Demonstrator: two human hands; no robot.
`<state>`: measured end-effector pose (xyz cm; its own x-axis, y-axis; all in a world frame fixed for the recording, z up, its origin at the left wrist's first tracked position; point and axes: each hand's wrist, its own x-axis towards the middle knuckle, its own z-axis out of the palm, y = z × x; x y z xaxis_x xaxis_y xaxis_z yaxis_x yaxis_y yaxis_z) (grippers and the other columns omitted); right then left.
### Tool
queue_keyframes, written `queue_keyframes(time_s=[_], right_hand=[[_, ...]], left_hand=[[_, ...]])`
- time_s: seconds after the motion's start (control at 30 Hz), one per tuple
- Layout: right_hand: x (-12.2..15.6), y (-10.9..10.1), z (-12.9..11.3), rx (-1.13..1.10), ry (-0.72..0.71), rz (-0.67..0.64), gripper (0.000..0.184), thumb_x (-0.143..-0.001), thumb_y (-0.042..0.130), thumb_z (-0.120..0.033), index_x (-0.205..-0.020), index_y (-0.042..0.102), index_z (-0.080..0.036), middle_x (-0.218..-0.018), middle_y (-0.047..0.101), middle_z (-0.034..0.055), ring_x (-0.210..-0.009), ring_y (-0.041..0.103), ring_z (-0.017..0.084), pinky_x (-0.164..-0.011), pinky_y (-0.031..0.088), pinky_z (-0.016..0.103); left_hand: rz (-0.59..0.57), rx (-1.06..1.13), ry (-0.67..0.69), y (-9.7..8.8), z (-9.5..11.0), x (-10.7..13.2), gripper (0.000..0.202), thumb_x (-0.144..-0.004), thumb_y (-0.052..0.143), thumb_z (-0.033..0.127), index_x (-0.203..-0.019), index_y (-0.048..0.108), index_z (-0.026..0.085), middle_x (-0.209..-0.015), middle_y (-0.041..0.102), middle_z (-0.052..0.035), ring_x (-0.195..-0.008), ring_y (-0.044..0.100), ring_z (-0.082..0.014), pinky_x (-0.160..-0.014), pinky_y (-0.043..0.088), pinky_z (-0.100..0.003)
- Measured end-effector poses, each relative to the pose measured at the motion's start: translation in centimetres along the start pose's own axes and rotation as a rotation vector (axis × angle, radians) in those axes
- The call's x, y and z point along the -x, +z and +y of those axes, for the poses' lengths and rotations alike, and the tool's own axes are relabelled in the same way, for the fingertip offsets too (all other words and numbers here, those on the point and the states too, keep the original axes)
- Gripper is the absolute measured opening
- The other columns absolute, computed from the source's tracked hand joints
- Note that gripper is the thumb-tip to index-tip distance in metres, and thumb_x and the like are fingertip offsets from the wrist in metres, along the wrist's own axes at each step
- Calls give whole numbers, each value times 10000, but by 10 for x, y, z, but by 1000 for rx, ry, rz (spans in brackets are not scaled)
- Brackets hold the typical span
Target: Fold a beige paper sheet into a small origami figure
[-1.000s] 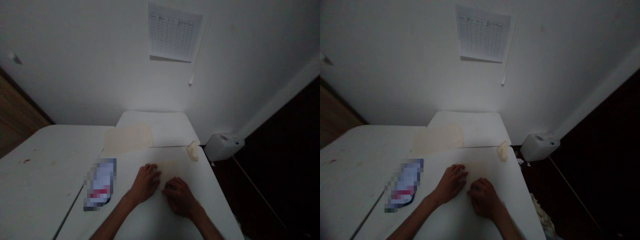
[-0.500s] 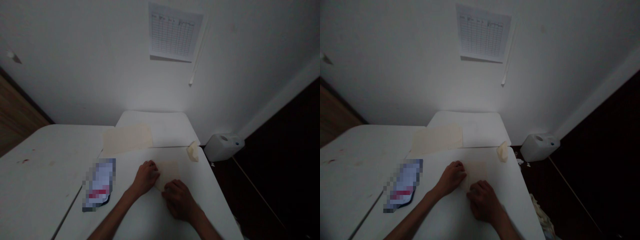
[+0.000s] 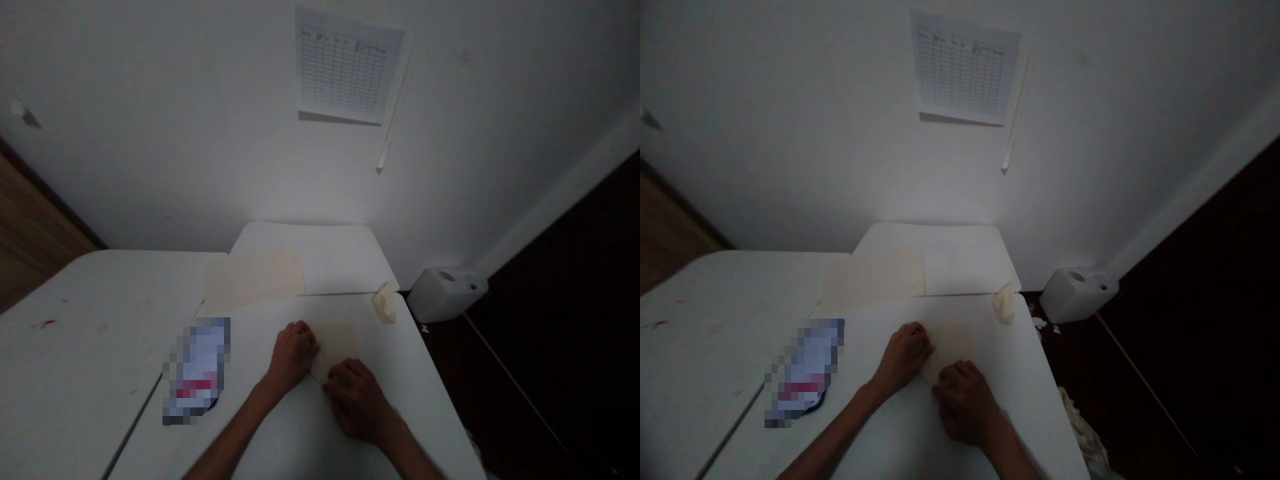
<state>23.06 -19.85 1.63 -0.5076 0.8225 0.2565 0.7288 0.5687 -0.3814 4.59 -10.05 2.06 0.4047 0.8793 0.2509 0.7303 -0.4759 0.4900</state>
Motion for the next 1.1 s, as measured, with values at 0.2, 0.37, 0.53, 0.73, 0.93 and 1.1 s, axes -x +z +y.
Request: queue_keyframes(time_s=[0.2,0.37,0.53,0.73,0.93,1.1], right_hand=[[0,2,0,10,-3,12,181,-765,554,-176,-928,619,-218,-1024,574,58,-938,469,234,-846,377,391],[-2,0,-2,-6,8,22,147,-772,570,-182,-904,625,-215,-1016,577,50,-944,476,226,-859,380,387],[-9,-6,-5,-20,33,14,59,-826,578,-204,-806,633,-209,-945,588,42,-918,503,199,-848,400,351],[-24,-6,3,-96,125,-10,148,-887,562,-219,-779,661,-204,-860,610,29,-857,553,164,-819,433,284],[-33,-14,6,-54,289,-150,251,-829,632,-309,-1068,656,-240,-968,618,38,-883,595,181,-812,447,272],[-37,-27,2,14,323,-208,520,-794,645,-393,-1290,518,-299,-1046,615,43,-931,607,228,-818,443,311]], left_hand=[[27,-17,1,3,1,5,51,-814,611,202,-766,628,200,-937,601,-47,-914,542,-216,-800,410,-347],[49,-22,6,6,-2,8,70,-793,629,197,-862,624,204,-965,599,-49,-939,534,-228,-822,412,-364],[51,-28,38,8,-2,9,51,-815,608,197,-814,652,223,-969,602,-44,-930,532,-224,-815,411,-369],[68,-20,73,8,-3,11,89,-829,596,204,-812,679,232,-969,607,-47,-928,531,-224,-809,415,-380],[54,-13,79,6,-3,9,94,-813,610,188,-798,690,234,-965,612,-46,-926,538,-225,-791,420,-368],[58,-9,80,6,-3,10,98,-819,609,181,-798,693,228,-976,612,-50,-938,536,-229,-803,422,-375]])
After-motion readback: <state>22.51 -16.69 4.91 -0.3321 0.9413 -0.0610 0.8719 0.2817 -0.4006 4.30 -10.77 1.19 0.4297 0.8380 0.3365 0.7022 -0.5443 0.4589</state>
